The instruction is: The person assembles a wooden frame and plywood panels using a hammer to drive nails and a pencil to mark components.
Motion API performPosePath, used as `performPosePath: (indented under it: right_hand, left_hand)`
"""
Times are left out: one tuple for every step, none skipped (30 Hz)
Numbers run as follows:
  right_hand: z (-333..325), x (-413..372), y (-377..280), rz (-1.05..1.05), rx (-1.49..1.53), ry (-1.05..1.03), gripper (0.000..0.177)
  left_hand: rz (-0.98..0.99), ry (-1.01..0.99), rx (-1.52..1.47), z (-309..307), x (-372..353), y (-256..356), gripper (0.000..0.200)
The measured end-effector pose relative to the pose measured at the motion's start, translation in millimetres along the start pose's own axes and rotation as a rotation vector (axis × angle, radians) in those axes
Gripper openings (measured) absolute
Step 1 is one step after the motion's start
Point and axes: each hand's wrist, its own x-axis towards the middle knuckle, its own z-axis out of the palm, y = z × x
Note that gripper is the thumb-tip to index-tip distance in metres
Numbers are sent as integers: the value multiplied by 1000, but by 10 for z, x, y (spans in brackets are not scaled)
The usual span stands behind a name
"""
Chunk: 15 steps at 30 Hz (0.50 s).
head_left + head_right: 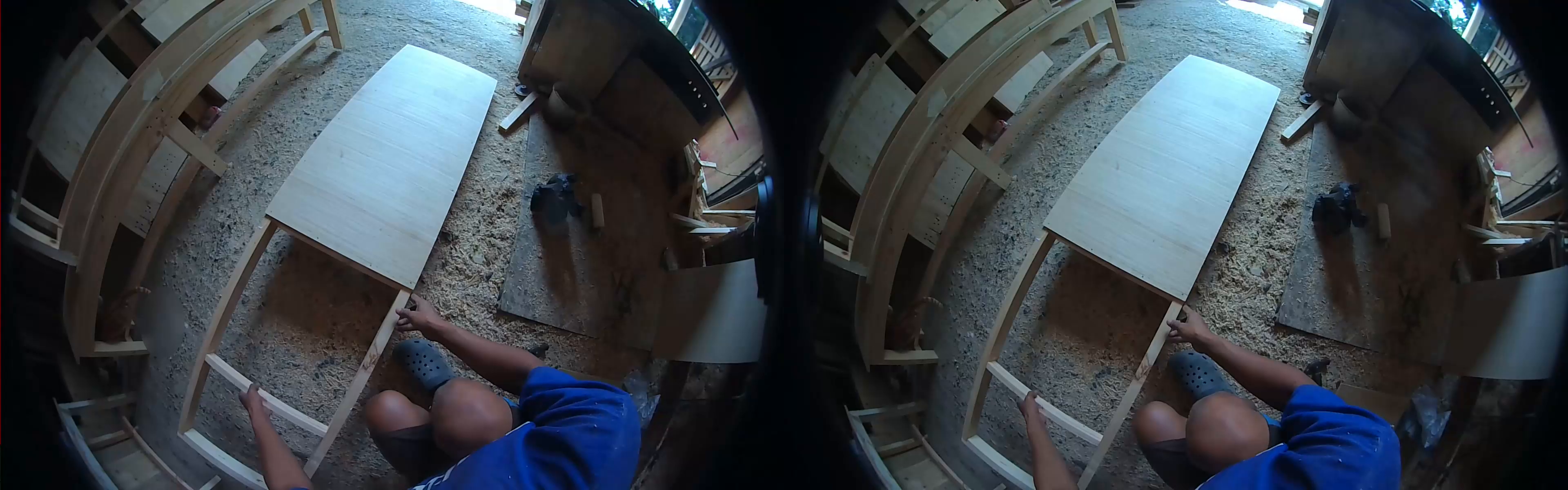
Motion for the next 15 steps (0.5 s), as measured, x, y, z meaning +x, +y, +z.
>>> performPosePath:
  right_hand:
    - [-39, 32, 67, 10, 5, 3, 59]
    - [-59, 76, 140, 5, -13, -8, 60]
    - [-73, 134, 176, -4, -34, -21, 61]
    - [-71, 89, 172, 5, -28, -22, 60]
    - [-68, 49, 231, 23, -27, -21, 60]
    - [-53, 11, 277, 15, -6, 2, 58]
    - [-34, -5, 280, -1, 14, 22, 56]
    - [-22, 12, 337, -47, -13, 35, 55]
    - [7, 27, 369, -40, -5, 23, 55]
    - [37, 45, 377, -10, -28, 134, 57]
    - [73, 81, 376, 17, -60, 239, 59]
    - [113, 118, 364, 49, -35, 262, 61]
    - [155, 176, 371, 51, -38, 255, 61]
    - [146, 208, 424, 69, -73, 212, 62]
    - [91, 211, 434, 81, -98, 185, 62]
  left_hand:
    - [-35, -15, -37, 27, 121, -161, 46]
    - [6, 118, 73, 87, 234, -338, 44]
    - [48, 250, 178, 146, 289, -450, 42]
    - [103, 182, 196, 155, 224, -496, 52]
    - [-4, 89, 238, 158, 84, -385, 52]
    - [26, 91, 29, 134, -65, -374, 50]
    - [62, 92, -187, 154, -221, -348, 49]
    - [59, 159, -73, 209, -483, -218, 43]
    - [53, 87, 220, 73, -469, -222, 41]
    - [54, 32, 282, 18, -536, -207, 43]
    - [51, -18, 336, -20, -623, -240, 45]
    - [65, -38, 279, -67, -553, -464, 45]
    - [79, -70, 228, -78, -508, -701, 45]
    - [49, -81, 309, -30, -731, -713, 47]
    - [188, -44, 458, -78, -850, -938, 49]
